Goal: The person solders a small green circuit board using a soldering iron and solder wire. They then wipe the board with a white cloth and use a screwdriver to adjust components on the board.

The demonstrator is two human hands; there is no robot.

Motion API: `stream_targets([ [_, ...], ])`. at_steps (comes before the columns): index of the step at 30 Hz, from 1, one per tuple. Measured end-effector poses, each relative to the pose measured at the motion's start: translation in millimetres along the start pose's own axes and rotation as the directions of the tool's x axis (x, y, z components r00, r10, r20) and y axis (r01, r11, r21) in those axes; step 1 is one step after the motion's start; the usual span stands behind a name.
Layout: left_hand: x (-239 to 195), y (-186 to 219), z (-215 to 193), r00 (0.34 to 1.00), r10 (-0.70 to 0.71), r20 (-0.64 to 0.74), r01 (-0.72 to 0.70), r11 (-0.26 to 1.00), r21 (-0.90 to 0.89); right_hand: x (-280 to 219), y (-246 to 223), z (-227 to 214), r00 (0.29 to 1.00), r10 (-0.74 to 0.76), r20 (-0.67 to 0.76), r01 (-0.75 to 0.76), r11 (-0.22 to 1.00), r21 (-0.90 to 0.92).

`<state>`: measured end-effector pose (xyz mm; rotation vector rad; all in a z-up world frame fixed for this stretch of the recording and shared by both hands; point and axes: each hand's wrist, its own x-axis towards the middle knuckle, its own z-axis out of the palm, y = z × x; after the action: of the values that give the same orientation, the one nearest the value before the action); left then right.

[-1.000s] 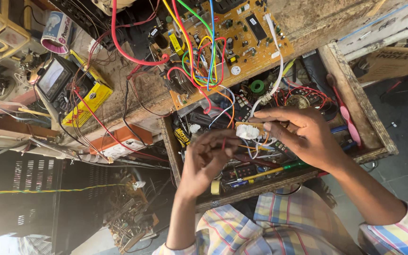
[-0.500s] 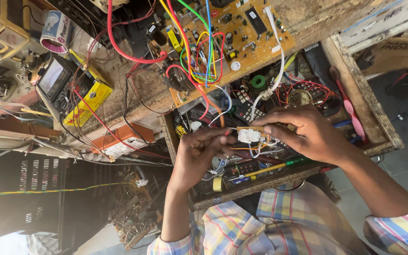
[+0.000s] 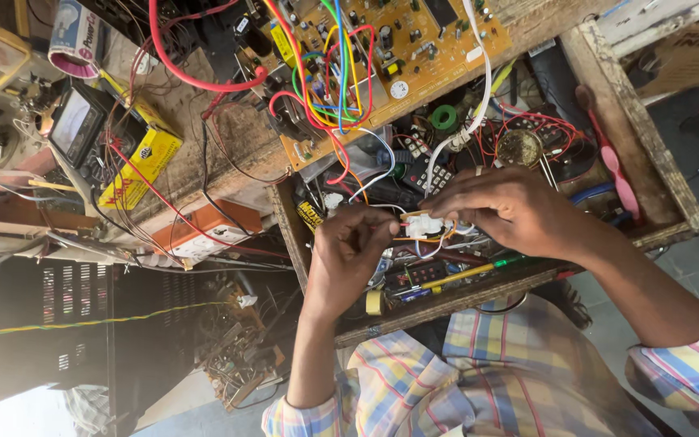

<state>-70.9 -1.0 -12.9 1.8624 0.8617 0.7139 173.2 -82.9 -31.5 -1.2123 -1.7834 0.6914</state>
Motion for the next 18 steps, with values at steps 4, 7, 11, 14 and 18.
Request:
stream_targets([
  [4,-4,8,3,1.000,-0.023,-0.006,0.022,0.999,-0.028,2,-2,4,0.998,-0.064,0.018,0.066,0.981,-0.180],
  [7,-6,16,2,0.996,0.079,-0.037,-0.073,0.987,0.143,4,-3,4,0.997,-0.068,0.030,0.072,0.987,-0.144],
  [11,-8,24,2,0.998,0.037,-0.053,-0.023,0.969,0.246,6,-3,4,0.993,-0.119,0.020,0.121,0.984,-0.131],
  [14,-6,26,2,0.995,0.079,-0.059,-0.061,0.961,0.269,5,-2,4,0.992,-0.124,0.020,0.126,0.985,-0.117],
  [18,-6,25,5,0.998,0.013,-0.062,0.003,0.967,0.256,5,-2,4,0.992,-0.122,0.019,0.123,0.988,-0.093],
])
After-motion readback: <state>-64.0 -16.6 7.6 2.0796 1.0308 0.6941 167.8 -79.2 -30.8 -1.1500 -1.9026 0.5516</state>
